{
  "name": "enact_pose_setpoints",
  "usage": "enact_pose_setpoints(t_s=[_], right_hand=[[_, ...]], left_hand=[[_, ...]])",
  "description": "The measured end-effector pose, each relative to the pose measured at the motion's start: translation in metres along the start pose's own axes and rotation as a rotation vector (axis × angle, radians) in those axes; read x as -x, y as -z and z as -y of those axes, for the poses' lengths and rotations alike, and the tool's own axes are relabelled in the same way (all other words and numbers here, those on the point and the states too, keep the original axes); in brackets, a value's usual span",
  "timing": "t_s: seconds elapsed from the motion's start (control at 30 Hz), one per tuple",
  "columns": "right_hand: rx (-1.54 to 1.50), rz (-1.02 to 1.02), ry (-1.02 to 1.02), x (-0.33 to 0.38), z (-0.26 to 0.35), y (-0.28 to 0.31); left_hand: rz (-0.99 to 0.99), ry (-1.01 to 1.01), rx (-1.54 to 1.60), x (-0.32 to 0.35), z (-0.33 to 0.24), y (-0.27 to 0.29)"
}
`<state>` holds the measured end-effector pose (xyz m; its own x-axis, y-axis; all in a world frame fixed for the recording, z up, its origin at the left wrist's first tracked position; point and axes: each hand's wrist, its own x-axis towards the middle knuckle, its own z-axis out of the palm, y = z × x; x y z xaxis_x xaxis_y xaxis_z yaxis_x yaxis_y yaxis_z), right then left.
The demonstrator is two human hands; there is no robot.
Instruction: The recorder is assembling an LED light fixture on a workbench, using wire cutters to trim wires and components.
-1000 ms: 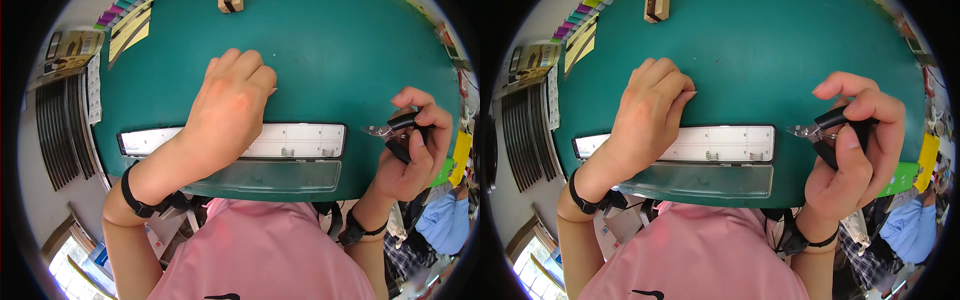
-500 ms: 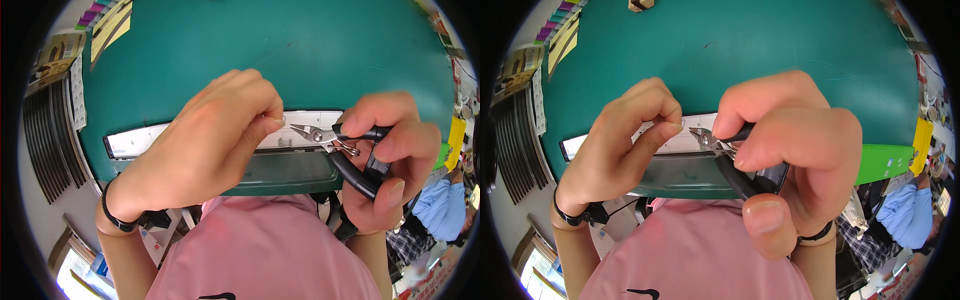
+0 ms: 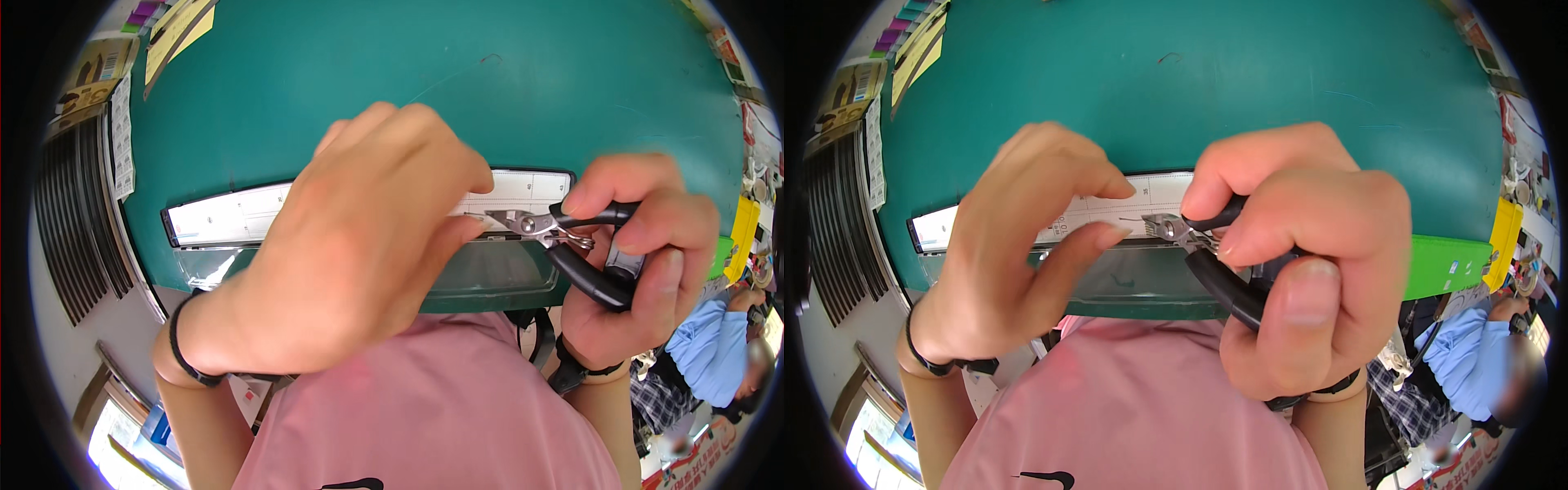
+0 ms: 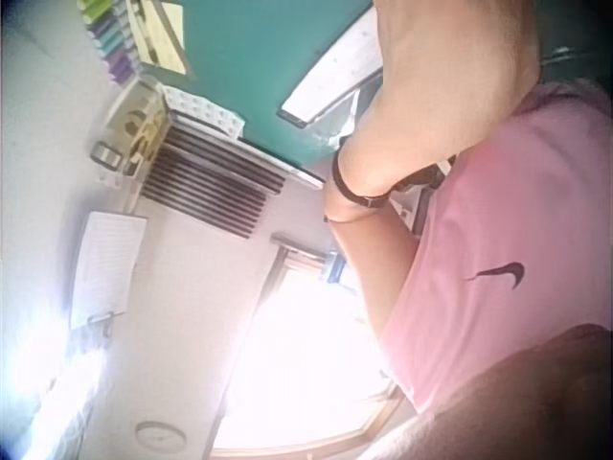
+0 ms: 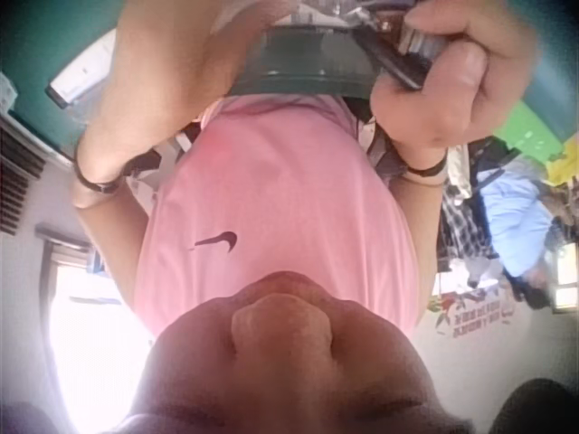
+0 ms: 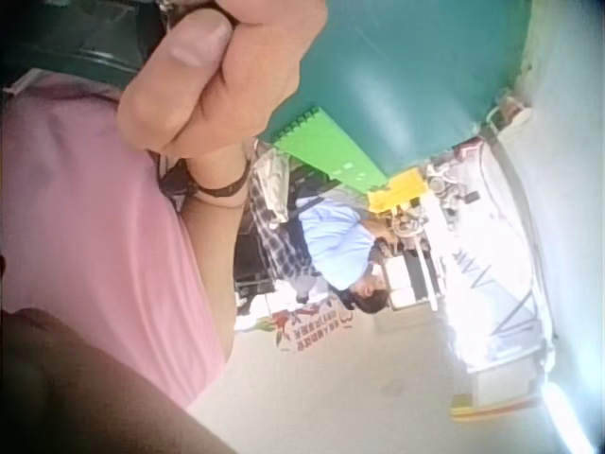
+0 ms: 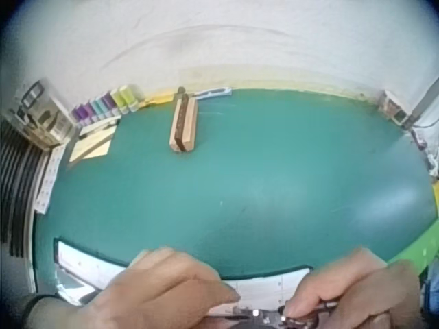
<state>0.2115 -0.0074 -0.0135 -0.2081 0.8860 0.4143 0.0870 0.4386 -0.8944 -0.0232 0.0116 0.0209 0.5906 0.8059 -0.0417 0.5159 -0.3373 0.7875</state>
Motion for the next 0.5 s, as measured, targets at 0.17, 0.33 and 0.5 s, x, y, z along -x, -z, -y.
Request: enact_pose_setpoints(t_s=[0.17, 0.33, 0.5], right_hand=[[0.089, -0.032, -0.238, 0.015, 0.008, -0.016], [0.163, -0.042, -0.178, 0.018, -0.002, -0.022], [0.170, -0.046, -0.160, 0.019, -0.002, -0.021]], left_hand=[[-0.144, -0.198, -0.411, 0.032, 0.021, -0.033], [-0.119, -0.165, -0.552, 0.043, 0.021, -0.045], [-0.177, -0.191, -0.564, 0.044, 0.028, -0.052]])
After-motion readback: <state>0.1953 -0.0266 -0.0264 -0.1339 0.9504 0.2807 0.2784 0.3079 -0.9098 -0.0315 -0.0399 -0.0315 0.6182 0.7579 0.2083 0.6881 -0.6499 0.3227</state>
